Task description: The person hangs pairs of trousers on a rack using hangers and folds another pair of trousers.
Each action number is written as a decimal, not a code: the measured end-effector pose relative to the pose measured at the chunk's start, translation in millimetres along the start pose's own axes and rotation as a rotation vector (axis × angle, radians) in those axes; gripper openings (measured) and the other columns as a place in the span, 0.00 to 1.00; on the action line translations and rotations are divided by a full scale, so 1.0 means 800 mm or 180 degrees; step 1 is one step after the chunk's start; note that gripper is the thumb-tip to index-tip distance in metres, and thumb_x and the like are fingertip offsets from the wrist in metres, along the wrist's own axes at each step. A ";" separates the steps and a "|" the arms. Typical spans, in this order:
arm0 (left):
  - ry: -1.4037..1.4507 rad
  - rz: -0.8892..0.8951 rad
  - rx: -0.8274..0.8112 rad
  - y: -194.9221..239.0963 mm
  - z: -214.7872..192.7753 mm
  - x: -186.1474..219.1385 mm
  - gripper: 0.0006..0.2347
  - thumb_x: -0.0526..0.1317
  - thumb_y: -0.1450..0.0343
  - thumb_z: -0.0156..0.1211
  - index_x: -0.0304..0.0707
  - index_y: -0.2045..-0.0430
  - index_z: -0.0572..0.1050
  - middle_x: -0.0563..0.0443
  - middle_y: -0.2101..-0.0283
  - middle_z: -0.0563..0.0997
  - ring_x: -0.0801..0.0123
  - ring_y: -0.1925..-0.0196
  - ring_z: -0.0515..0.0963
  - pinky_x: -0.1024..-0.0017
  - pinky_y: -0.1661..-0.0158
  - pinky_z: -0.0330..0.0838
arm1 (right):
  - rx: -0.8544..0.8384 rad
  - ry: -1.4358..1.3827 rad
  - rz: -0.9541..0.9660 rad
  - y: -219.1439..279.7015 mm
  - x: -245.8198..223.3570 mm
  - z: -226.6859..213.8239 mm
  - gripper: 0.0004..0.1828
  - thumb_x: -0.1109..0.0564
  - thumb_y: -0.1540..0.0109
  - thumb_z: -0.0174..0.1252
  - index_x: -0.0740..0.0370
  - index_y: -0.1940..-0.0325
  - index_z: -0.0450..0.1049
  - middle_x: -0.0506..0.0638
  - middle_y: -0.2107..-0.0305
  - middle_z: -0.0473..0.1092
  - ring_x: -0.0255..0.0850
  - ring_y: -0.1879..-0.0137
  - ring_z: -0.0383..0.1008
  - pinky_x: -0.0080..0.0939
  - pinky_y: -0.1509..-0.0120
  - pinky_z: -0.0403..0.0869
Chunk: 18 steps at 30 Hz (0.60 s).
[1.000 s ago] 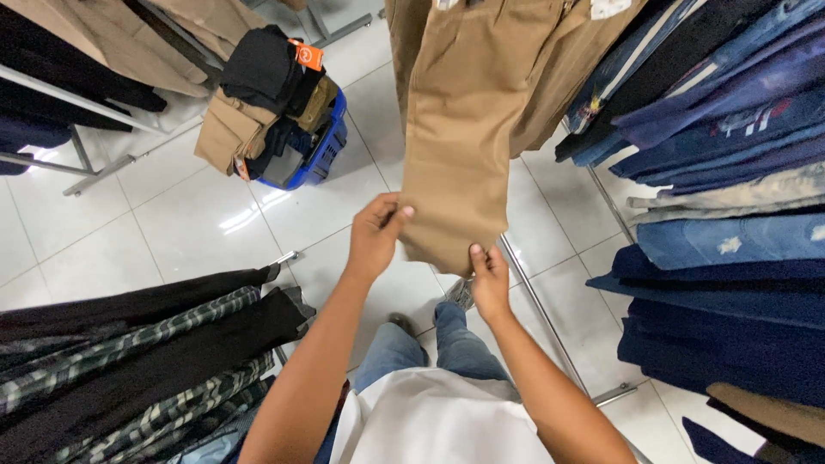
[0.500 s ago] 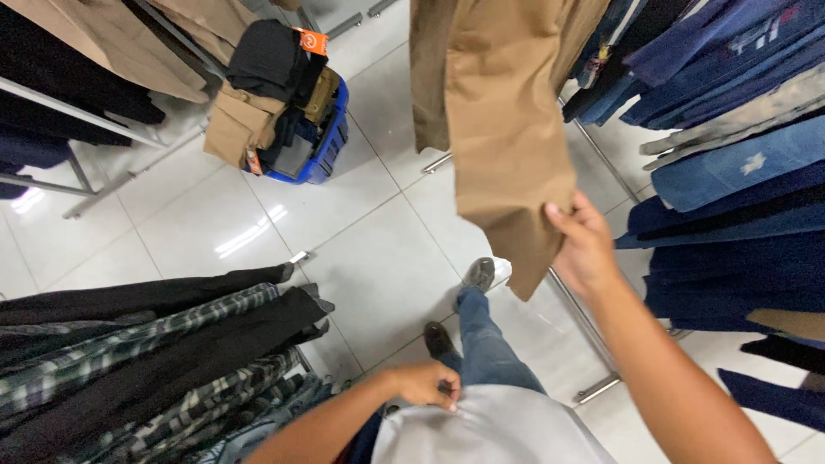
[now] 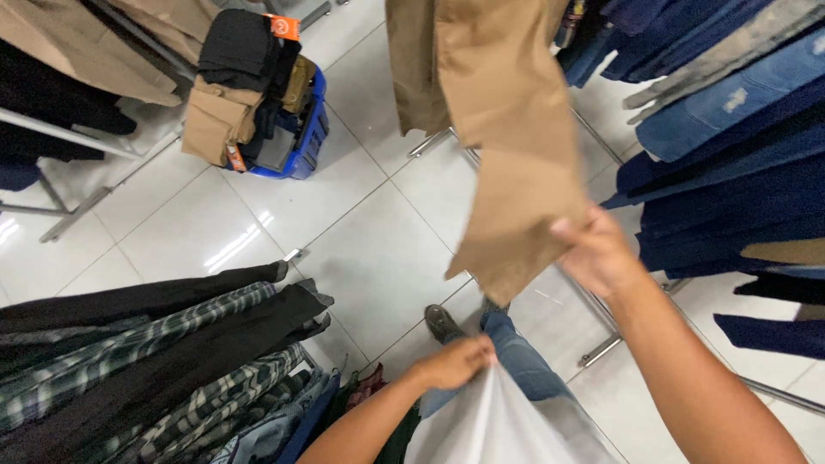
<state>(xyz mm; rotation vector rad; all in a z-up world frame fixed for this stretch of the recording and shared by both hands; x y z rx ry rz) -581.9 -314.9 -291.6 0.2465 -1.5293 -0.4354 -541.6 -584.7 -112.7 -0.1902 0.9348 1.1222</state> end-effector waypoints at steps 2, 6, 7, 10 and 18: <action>0.0166 0.0132 0.0740 -0.020 -0.035 -0.012 0.06 0.44 0.18 0.51 0.45 0.59 0.74 0.53 0.58 0.79 0.65 0.54 0.76 0.65 0.50 0.68 | 0.0280 0.0464 0.0365 0.011 0.026 -0.016 0.23 0.68 0.42 0.65 0.67 0.41 0.76 0.62 0.45 0.79 0.49 0.42 0.81 0.51 0.33 0.78; 0.0906 -0.0589 0.1102 0.014 -0.088 0.039 0.20 0.42 0.24 0.64 0.29 0.41 0.68 0.33 0.53 0.75 0.49 0.54 0.79 0.58 0.55 0.74 | 0.0515 0.0362 0.0245 0.038 0.008 -0.008 0.24 0.66 0.38 0.61 0.65 0.37 0.75 0.60 0.53 0.80 0.50 0.53 0.85 0.51 0.50 0.83; 0.0875 -0.0646 0.0645 0.031 -0.104 0.086 0.37 0.42 0.28 0.70 0.17 0.28 0.58 0.16 0.31 0.69 0.30 0.32 0.74 0.41 0.34 0.69 | 0.0490 0.0150 0.0103 0.041 -0.007 0.000 0.26 0.65 0.37 0.58 0.61 0.33 0.73 0.58 0.50 0.79 0.50 0.51 0.85 0.50 0.48 0.84; 0.0834 0.0515 0.1015 0.037 -0.113 0.195 0.57 0.51 0.37 0.80 0.31 0.20 0.39 0.18 0.19 0.43 0.22 0.20 0.47 0.29 0.27 0.42 | 0.0439 -0.0098 0.0135 0.060 -0.024 0.000 0.32 0.62 0.34 0.54 0.63 0.24 0.66 0.63 0.47 0.78 0.53 0.49 0.85 0.52 0.48 0.85; 0.1768 0.0298 0.1539 -0.004 0.000 0.216 0.10 0.39 0.22 0.63 0.36 0.50 0.83 0.48 0.56 0.89 0.70 0.55 0.84 0.62 0.47 0.81 | 0.0671 0.1099 0.0119 0.124 -0.074 -0.045 0.53 0.61 0.38 0.60 0.59 0.14 0.38 0.70 0.34 0.63 0.65 0.33 0.70 0.65 0.32 0.73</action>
Point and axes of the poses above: each hand's wrist, its own y-axis away from the middle knuckle, its own z-axis out of the palm, x = y × z, the point moved 7 cm from there along -y, towards the middle knuckle
